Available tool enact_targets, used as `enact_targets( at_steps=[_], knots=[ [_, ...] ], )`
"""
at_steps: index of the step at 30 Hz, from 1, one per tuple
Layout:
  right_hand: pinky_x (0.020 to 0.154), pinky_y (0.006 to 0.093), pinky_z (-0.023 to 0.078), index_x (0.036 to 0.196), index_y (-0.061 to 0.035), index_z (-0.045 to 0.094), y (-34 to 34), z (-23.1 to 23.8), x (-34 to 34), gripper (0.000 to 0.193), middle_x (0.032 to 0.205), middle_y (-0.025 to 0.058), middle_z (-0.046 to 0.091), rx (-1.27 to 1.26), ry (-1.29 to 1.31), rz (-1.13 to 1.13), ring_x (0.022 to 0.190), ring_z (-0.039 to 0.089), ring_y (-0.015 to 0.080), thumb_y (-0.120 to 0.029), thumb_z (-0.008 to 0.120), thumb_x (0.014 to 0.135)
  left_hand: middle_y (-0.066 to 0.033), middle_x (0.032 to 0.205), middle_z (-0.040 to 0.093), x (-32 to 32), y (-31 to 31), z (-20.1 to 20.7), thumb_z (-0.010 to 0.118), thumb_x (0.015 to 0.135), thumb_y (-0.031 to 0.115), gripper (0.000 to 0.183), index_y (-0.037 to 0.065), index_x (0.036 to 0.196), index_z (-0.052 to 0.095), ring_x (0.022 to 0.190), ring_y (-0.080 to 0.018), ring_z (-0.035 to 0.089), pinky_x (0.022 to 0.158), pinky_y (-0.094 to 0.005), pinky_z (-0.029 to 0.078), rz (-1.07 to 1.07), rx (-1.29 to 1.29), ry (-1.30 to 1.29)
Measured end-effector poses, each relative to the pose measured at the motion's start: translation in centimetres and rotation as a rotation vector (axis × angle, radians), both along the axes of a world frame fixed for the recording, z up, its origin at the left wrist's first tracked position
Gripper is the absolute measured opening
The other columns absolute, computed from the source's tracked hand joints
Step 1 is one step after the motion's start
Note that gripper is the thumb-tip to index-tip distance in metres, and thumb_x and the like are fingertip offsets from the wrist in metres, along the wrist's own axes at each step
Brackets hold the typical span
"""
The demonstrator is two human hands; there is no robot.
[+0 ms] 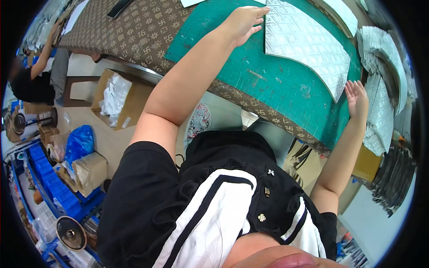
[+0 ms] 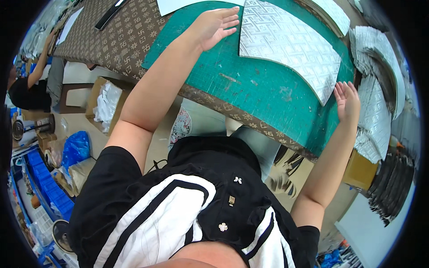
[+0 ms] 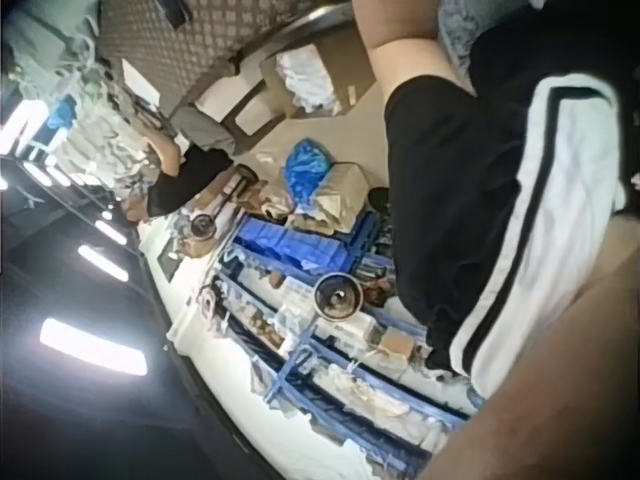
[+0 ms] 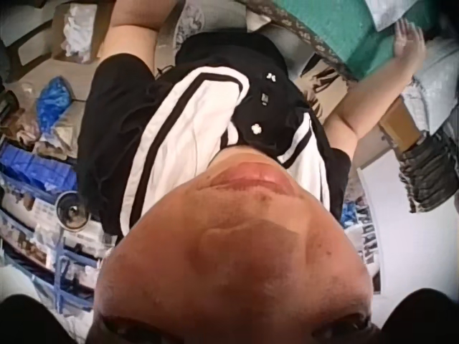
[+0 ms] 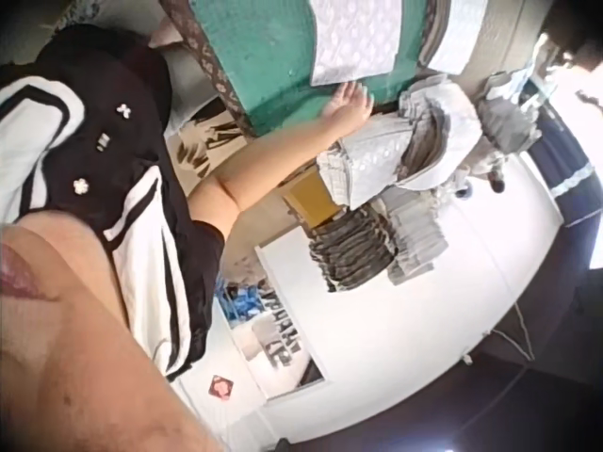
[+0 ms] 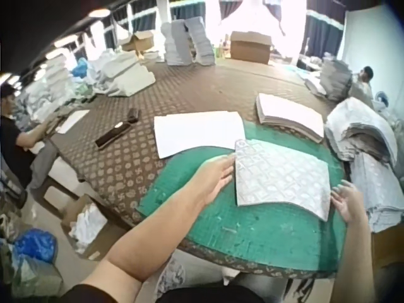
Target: Trimming or marking the edges of curved material pieces using a specialized handheld tool at a workbench.
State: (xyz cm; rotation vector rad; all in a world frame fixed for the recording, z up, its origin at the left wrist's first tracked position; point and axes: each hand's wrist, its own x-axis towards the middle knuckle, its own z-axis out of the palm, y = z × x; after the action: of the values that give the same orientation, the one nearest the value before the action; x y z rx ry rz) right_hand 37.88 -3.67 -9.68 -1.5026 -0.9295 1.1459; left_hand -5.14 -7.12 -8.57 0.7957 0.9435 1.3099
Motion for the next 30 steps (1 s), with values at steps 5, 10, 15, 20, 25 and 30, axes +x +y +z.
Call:
enact_targets(
  at_steps=[5,10,15,20,25,30],
  knots=[
    [0.110,0.0415,0.042,0.143,0.0080,0.031,-0.8,0.5,-0.6,0.057,0.138,0.0274,0.046,0.000,0.268,-0.075,0.133,0.046,0.0354,-0.004,0.058,0.094,-0.0274,0.147,0.039,0.4,0.5,0.4,0.059,0.099,0.033,0.070,-0.008,0.148,0.030,0.141,-0.0354,0.034,0.113,-0.0445,0.034,-0.035,0.020,-0.038],
    [0.112,0.0403,0.039,0.145,0.0067,0.030,-0.1,0.9,-1.2,0.060,0.143,0.0260,0.045,-0.052,0.241,-0.081,0.133,0.047,0.0322,-0.005,0.059,0.094,-0.0218,0.152,0.036,0.1,0.9,0.2,0.055,0.099,0.034,0.066,-0.008,0.146,0.034,0.144,-0.0345,0.029,0.119,-0.0474,0.022,-0.099,0.017,-0.042],
    [0.109,0.0377,0.041,0.145,0.0028,0.033,0.1,0.6,-3.1,0.059,0.138,0.0222,0.051,-0.013,0.017,-0.109,0.128,0.051,0.0285,-0.005,0.060,0.093,-0.0194,0.149,0.042,1.1,2.8,-2.1,0.057,0.099,0.034,0.066,-0.007,0.145,0.036,0.142,-0.0314,0.033,0.119,-0.0473,0.021,-0.088,0.030,-0.069],
    [0.103,0.0352,0.043,0.146,0.0019,0.032,-0.2,1.0,-4.1,0.065,0.129,0.0173,0.056,0.008,-0.063,-0.117,0.120,0.054,0.0259,-0.005,0.064,0.091,-0.0191,0.146,0.046,-0.4,2.8,-0.4,0.054,0.099,0.033,0.060,-0.006,0.142,0.041,0.138,-0.0291,0.038,0.116,-0.0453,0.025,-0.253,-0.016,-0.166],
    [0.108,0.0396,0.038,0.148,0.0018,0.028,-0.4,2.4,-4.3,0.071,0.134,0.0197,0.052,-0.063,0.047,-0.140,0.126,0.049,0.0283,-0.009,0.067,0.090,-0.0201,0.149,0.040,-1.7,3.8,0.8,0.046,0.103,0.038,0.060,-0.003,0.146,0.036,0.140,-0.0310,0.034,0.116,-0.0497,0.022,-0.156,-0.144,-0.119],
    [0.107,0.0452,0.039,0.148,0.0028,0.030,-0.6,2.2,-5.5,0.069,0.144,0.0200,0.043,-0.017,-0.033,-0.156,0.131,0.044,0.0355,-0.013,0.066,0.092,-0.0216,0.153,0.034,-1.5,4.0,0.8,0.047,0.103,0.040,0.064,-0.003,0.148,0.031,0.144,-0.0333,0.028,0.117,-0.0518,0.020,-0.183,-0.223,-0.178]
  ],
)
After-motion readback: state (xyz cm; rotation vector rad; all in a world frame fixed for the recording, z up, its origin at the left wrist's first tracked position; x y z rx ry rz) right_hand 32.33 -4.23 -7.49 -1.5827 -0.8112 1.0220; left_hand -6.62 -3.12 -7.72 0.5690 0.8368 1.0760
